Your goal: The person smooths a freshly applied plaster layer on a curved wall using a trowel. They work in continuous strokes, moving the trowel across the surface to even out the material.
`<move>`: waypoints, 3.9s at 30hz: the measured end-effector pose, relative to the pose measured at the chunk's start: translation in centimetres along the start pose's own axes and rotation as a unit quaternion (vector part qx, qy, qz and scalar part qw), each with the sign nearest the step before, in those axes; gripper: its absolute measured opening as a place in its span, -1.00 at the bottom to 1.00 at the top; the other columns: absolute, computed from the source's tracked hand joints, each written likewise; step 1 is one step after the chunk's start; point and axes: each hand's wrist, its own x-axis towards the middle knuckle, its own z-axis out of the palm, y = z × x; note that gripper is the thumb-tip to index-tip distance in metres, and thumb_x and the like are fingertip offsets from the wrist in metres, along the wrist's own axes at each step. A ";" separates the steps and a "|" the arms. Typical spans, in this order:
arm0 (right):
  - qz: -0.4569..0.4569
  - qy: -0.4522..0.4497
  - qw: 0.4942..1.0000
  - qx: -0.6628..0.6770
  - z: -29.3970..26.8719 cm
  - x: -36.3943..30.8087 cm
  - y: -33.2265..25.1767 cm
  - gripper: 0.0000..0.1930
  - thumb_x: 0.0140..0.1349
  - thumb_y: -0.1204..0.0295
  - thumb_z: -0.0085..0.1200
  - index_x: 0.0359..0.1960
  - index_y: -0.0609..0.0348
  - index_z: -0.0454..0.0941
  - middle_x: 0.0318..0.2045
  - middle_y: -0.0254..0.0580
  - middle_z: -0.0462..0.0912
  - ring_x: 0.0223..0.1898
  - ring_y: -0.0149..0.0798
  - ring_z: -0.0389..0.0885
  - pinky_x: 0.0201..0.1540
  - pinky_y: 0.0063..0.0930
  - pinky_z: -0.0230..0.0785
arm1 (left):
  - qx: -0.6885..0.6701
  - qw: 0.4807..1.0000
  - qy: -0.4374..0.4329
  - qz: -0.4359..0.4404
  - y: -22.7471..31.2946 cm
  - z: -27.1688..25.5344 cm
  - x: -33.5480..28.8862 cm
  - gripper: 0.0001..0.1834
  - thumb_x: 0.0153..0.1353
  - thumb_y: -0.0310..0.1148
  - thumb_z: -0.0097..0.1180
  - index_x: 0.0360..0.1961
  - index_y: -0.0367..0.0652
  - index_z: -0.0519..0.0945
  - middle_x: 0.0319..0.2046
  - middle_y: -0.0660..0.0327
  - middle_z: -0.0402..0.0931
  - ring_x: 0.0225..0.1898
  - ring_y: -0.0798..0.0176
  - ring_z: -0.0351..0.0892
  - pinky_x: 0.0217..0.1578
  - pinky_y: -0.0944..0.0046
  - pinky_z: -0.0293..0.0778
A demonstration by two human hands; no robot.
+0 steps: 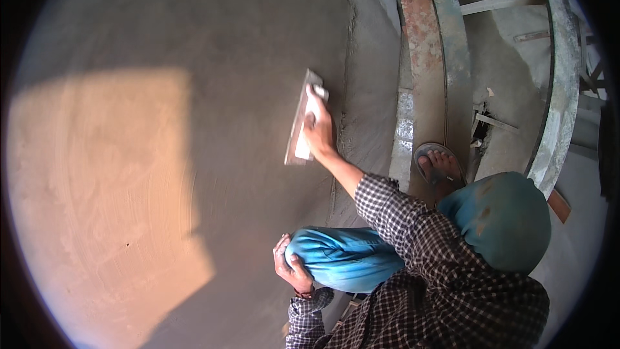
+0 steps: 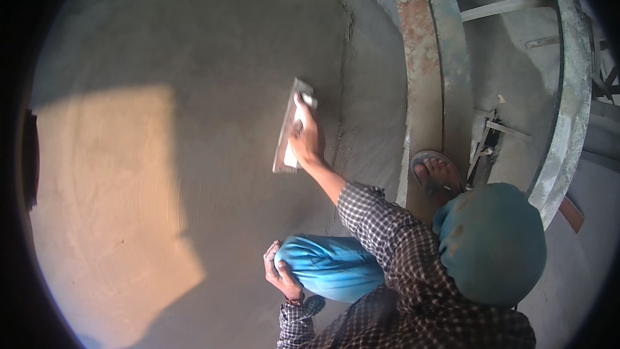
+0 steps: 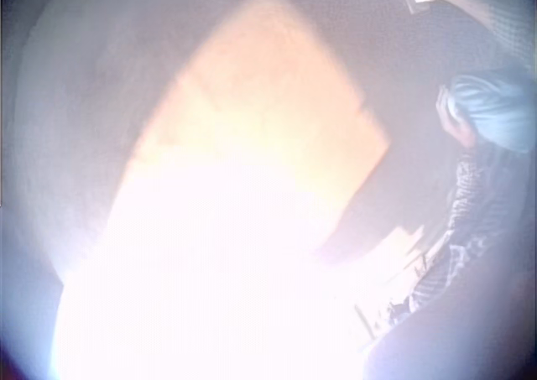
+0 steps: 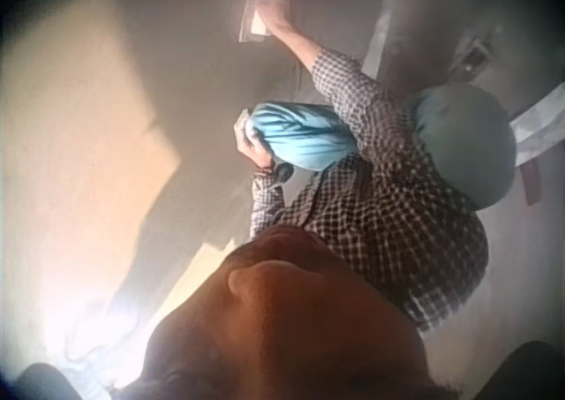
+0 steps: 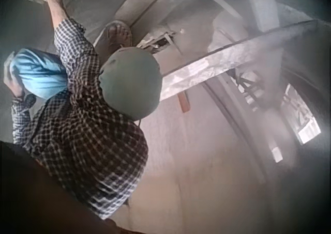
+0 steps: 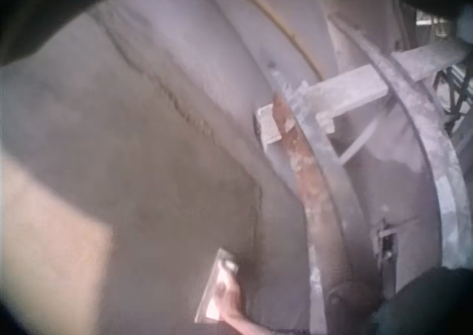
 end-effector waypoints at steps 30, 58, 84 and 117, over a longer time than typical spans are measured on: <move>-0.114 -0.038 0.992 0.035 2.7 -5.4 -2.1 -0.17 0.37 0.70 0.05 0.63 -0.39 0.34 0.22 -0.02 0.59 0.05 -0.01 0.71 0.03 -0.15 0.74 | 0.019 1.000 -0.007 0.001 0.5 -1.1 0.4 -0.36 0.58 0.08 -0.02 0.08 -0.42 0.68 0.08 -0.19 0.71 0.19 -0.19 0.68 0.33 -0.12 0.47; -0.278 -0.002 0.960 -0.037 0.8 7.3 -8.0 -0.27 0.35 0.59 0.13 0.52 -0.44 0.49 0.18 0.21 0.62 0.07 0.26 0.68 0.15 -0.04 0.61 | -0.005 1.000 -0.013 0.007 -0.5 -0.8 0.5 -0.38 0.57 0.06 0.00 0.05 -0.42 0.67 0.06 -0.21 0.71 0.18 -0.23 0.69 0.31 -0.14 0.49; -0.199 -0.045 0.975 -0.092 -0.2 3.4 -4.9 -0.20 0.39 0.64 0.13 0.60 -0.46 0.37 0.17 0.04 0.58 -0.18 -0.10 0.76 -0.25 -0.20 0.79 | -0.019 1.000 -0.014 0.012 -1.2 -0.9 0.0 -0.36 0.61 0.08 -0.05 0.07 -0.41 0.65 0.08 -0.20 0.69 0.20 -0.20 0.67 0.33 -0.16 0.46; -0.115 -0.088 0.989 -0.021 0.6 -5.4 -2.2 -0.13 0.29 0.78 0.01 0.62 -0.29 0.34 0.50 -0.12 0.50 0.19 -0.04 0.69 0.38 -0.21 0.60 | 0.005 1.000 -0.026 0.013 0.7 -1.0 1.1 -0.36 0.60 0.09 -0.05 0.05 -0.42 0.64 0.06 -0.22 0.70 0.19 -0.25 0.67 0.33 -0.20 0.46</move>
